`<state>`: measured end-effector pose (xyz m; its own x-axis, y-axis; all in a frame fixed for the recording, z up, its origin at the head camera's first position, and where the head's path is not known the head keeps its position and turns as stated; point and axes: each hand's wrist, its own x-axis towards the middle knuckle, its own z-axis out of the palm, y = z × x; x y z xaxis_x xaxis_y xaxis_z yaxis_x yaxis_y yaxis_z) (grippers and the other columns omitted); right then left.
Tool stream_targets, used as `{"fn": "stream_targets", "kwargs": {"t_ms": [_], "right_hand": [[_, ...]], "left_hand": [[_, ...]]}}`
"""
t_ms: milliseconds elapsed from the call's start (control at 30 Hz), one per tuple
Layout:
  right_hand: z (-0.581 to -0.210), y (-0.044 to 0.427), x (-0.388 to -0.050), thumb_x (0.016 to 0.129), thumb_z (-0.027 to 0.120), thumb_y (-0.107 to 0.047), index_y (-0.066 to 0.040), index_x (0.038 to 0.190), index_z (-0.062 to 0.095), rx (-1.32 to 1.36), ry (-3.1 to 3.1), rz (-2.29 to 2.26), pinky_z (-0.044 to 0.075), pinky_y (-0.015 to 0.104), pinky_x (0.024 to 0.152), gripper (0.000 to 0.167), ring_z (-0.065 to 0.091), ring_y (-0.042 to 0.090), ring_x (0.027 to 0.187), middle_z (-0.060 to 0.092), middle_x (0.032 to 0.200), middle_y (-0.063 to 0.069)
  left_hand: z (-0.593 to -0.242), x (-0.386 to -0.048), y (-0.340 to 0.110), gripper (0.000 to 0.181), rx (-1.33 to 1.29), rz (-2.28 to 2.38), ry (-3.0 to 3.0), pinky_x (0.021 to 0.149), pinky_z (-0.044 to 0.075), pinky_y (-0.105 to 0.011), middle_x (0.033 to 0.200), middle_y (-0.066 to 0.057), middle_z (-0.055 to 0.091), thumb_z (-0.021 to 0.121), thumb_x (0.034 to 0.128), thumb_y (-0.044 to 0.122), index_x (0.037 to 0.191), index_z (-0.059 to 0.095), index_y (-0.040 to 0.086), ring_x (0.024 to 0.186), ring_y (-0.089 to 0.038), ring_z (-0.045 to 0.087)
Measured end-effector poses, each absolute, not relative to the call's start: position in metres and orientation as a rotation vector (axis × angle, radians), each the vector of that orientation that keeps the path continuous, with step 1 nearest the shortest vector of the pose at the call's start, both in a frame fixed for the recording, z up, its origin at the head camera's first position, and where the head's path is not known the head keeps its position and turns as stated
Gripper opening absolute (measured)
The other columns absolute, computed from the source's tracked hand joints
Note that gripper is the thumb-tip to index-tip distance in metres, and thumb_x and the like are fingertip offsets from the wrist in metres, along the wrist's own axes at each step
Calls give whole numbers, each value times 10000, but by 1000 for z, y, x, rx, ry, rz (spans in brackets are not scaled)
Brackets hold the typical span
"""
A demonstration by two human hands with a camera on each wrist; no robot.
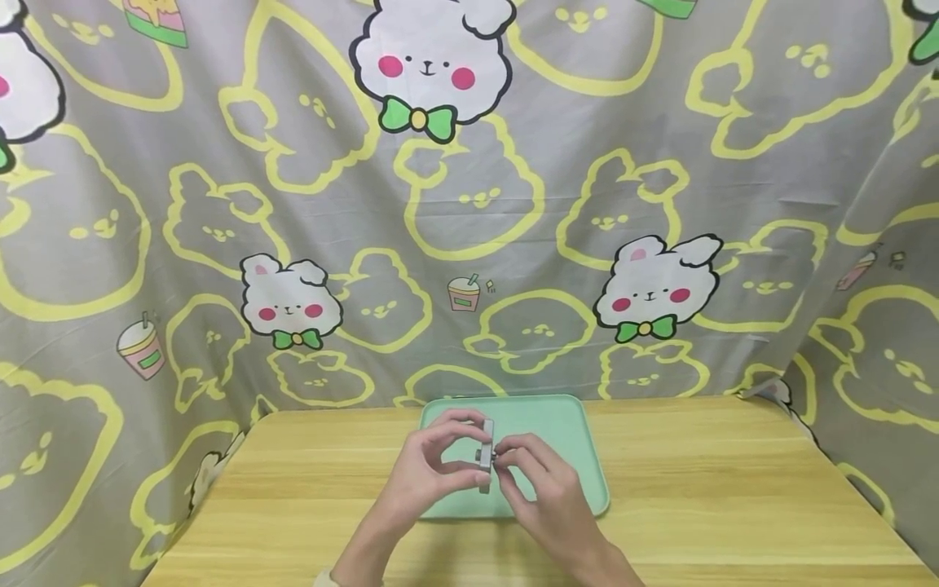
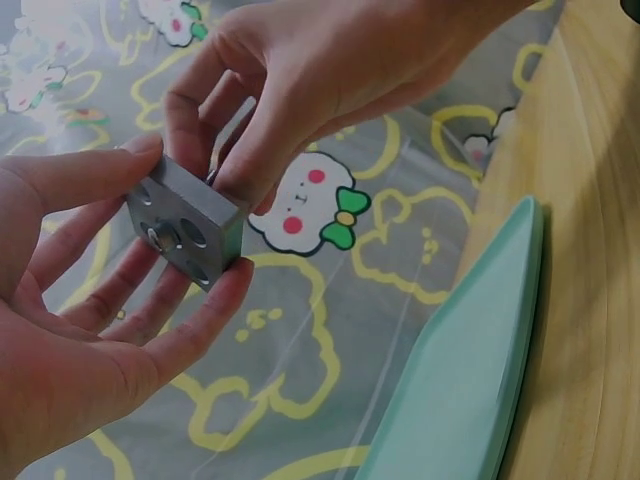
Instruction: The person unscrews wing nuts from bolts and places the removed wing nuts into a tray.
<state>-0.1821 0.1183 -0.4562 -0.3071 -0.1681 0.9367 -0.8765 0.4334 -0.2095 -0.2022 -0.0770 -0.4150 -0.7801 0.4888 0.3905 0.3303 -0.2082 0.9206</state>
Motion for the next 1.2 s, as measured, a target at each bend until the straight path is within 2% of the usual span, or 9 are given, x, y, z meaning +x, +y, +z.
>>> {"fn": "stream_targets", "kwargs": {"t_ms": [233, 367, 467, 567, 633, 800, 933, 1033, 1200], "right_hand": [[-454, 118, -181, 1044, 594, -217, -89, 965, 695, 907, -1796, 933, 530, 140, 924, 181, 676, 193, 905, 672, 1034, 49], [-451, 118, -181, 1024, 642, -208, -83, 994, 692, 937, -1801, 991, 519, 151, 941, 138, 665, 208, 924, 666, 1040, 54], [-440, 117, -177, 948, 706, -66, -43, 988, 676, 947, -1771, 1047, 507, 159, 952, 55, 655, 228, 925, 666, 1030, 80], [-435, 118, -174, 827, 702, 109, -32, 996, 663, 896, -1757, 1122, 531, 180, 913, 224, 651, 240, 915, 670, 1024, 82], [-435, 120, -172, 829, 686, 159, -37, 1030, 663, 824, -1803, 1240, 558, 200, 883, 281, 657, 233, 928, 672, 1032, 72], [-439, 127, -173, 996, 644, 5, -7, 1109, 658, 566, -2001, 1756, 625, 294, 824, 114, 707, 202, 964, 675, 1063, 129], [-435, 131, -174, 1038, 631, -161, 82, 1180, 628, 369, -2082, 2185, 638, 389, 828, 282, 727, 254, 984, 687, 1100, 192], [-433, 133, -175, 1038, 634, -212, 104, 1232, 598, 280, -2083, 2423, 625, 420, 874, 372, 717, 282, 1013, 701, 1128, 168], [-435, 137, -174, 1036, 634, -186, 50, 1214, 607, 292, -2032, 2622, 615, 394, 899, 297, 710, 236, 995, 715, 1120, 112]], "left_hand": [[-417, -203, -79, 357, 959, 2137, 1902, 874, 624, -469, 1323, -189, 545, 832, 805, -68, 1142, 722, -28, 1211, -273, 557], [-418, -204, -81, 364, 945, 2149, 1887, 876, 622, -475, 1348, -219, 522, 822, 810, -79, 1154, 701, -77, 1215, -277, 566], [-417, -203, -82, 373, 940, 2157, 1896, 871, 622, -475, 1361, -214, 516, 820, 807, -84, 1159, 697, -84, 1207, -282, 575], [-416, -203, -84, 372, 930, 2158, 1928, 866, 625, -468, 1359, -185, 529, 830, 796, -83, 1148, 717, -41, 1197, -277, 577], [-415, -202, -84, 373, 930, 2156, 1942, 866, 625, -467, 1358, -179, 533, 832, 792, -85, 1145, 720, -36, 1193, -281, 579], [-413, -201, -82, 362, 944, 2142, 1959, 854, 629, -471, 1349, -169, 541, 832, 784, -96, 1121, 729, -15, 1198, -279, 574], [-413, -200, -81, 351, 998, 2120, 1975, 841, 633, -478, 1341, -185, 540, 832, 782, -103, 1106, 731, -10, 1208, -289, 560], [-413, -200, -80, 344, 1048, 2093, 1996, 839, 633, -480, 1334, -186, 543, 836, 789, -86, 1107, 733, -5, 1201, -295, 560], [-414, -200, -77, 344, 1087, 2043, 2027, 841, 634, -466, 1319, -136, 559, 859, 790, -40, 1109, 745, 20, 1189, -287, 570]]}}
